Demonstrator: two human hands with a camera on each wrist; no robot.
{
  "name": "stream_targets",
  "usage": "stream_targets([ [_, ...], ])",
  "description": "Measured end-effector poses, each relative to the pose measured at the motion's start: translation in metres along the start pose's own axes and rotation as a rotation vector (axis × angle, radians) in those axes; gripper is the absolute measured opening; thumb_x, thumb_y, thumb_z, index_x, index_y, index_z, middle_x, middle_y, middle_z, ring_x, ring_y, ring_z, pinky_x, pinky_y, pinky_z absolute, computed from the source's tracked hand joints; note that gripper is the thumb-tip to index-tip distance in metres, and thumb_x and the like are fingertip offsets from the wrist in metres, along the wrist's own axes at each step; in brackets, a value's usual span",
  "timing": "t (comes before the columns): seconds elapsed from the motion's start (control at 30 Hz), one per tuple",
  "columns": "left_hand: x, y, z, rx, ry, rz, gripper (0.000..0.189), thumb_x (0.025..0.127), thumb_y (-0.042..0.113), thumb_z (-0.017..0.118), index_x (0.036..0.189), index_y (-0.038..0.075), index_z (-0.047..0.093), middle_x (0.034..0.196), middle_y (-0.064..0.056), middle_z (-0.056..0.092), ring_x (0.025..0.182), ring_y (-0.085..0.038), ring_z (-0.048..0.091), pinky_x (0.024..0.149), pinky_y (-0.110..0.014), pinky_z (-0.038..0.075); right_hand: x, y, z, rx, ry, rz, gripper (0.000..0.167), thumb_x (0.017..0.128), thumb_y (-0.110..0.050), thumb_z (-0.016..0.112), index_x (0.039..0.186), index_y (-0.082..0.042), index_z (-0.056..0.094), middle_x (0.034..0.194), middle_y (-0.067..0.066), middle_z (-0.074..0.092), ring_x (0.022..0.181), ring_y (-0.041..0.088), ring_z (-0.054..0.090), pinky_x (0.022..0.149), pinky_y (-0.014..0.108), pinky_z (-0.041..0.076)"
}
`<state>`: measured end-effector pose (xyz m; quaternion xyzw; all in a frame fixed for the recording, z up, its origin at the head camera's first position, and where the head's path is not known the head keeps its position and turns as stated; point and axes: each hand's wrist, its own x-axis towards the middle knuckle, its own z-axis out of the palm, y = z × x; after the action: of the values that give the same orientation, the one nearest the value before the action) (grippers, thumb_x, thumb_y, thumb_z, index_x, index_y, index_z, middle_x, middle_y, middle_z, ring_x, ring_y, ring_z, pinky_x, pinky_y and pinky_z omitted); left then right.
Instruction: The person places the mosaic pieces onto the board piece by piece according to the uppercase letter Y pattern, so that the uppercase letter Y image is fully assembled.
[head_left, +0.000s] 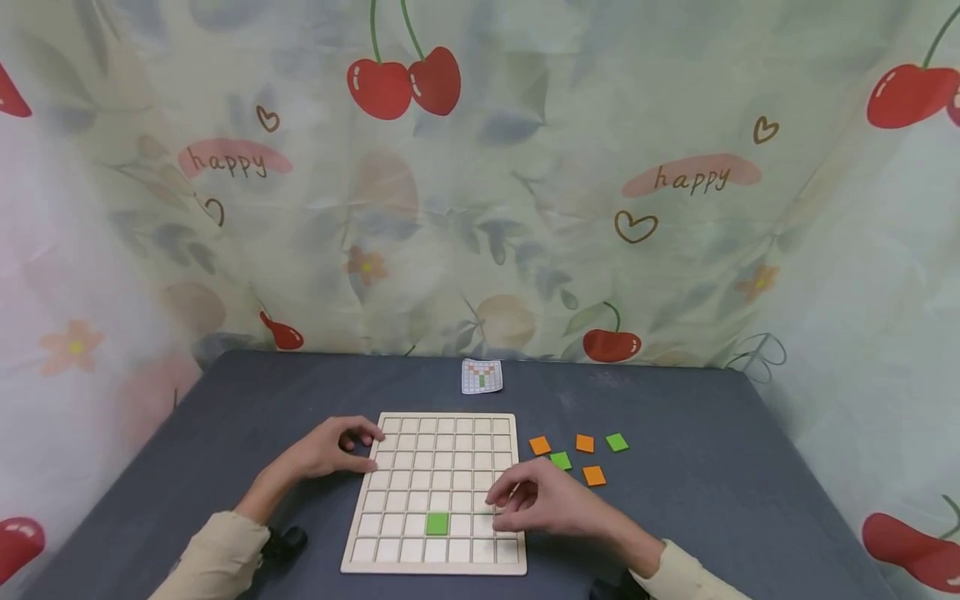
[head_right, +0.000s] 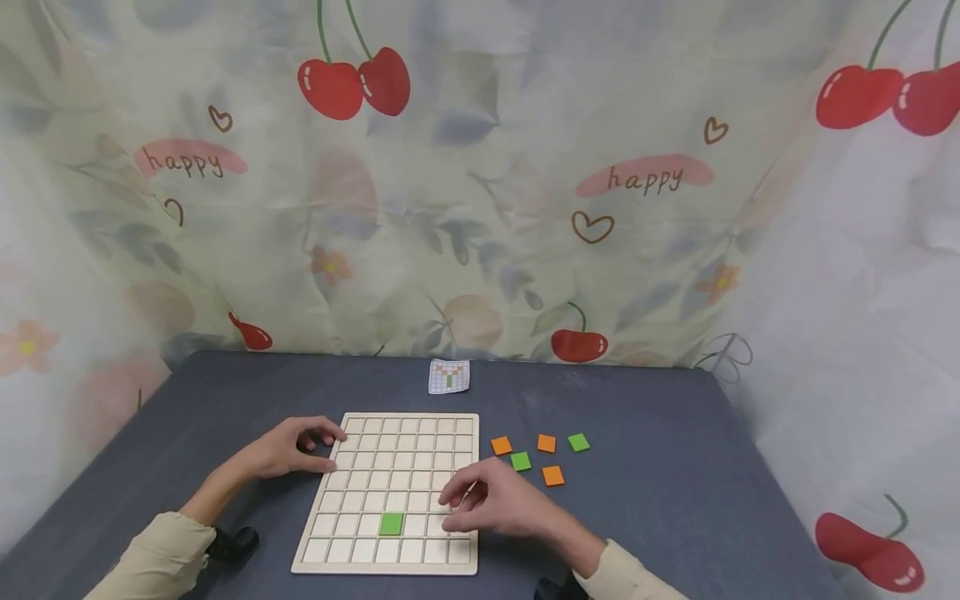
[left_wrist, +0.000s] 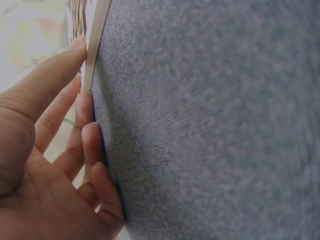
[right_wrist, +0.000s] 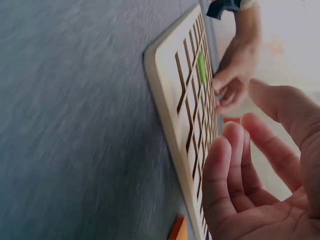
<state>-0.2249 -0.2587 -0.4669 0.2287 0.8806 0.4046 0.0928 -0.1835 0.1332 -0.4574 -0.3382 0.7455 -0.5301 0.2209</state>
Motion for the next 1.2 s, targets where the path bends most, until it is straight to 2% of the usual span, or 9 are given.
stream_targets([
  [0.23,0.000,-0.003,0.001,0.039,-0.002,0.004,0.035,0.086,0.018,0.084,0.116,0.004,0.070,0.099,-0.005,0.060,0.086,-0.025,0.053,0.076,-0.032,0.042,-0.021,0.010,-0.021,0.012,0.000,-0.039,0.025,0.089,-0.011,0.081,0.109,0.002,0.073,0.101,0.021,0.068,0.080,0.017,0.067,0.073,0.031,0.056],
  [0.63,0.001,-0.005,0.001,0.032,-0.005,-0.013,0.036,0.086,0.018,0.085,0.116,0.005,0.070,0.099,-0.004,0.059,0.087,-0.024,0.052,0.076,-0.032,0.042,-0.045,0.018,-0.057,0.014,0.045,0.003,0.028,0.091,-0.008,0.078,0.115,0.004,0.071,0.105,0.024,0.066,0.084,0.021,0.066,0.075,0.032,0.056],
  [0.8,0.002,-0.003,0.000,0.028,-0.006,-0.014,0.035,0.086,0.017,0.085,0.116,0.004,0.070,0.099,-0.004,0.059,0.086,-0.023,0.052,0.075,-0.032,0.041,-0.052,0.022,-0.073,-0.042,0.080,-0.014,0.031,0.090,-0.008,0.079,0.116,0.006,0.069,0.104,0.025,0.066,0.087,0.023,0.067,0.076,0.034,0.056],
  [1.2,0.001,-0.004,0.000,0.017,-0.006,0.006,0.036,0.086,0.017,0.084,0.116,0.003,0.070,0.098,-0.005,0.059,0.085,-0.024,0.052,0.075,-0.031,0.042,-0.050,0.034,-0.094,-0.176,0.150,0.045,0.038,0.089,-0.012,0.082,0.120,0.004,0.067,0.108,0.017,0.067,0.087,0.024,0.064,0.076,0.031,0.055],
])
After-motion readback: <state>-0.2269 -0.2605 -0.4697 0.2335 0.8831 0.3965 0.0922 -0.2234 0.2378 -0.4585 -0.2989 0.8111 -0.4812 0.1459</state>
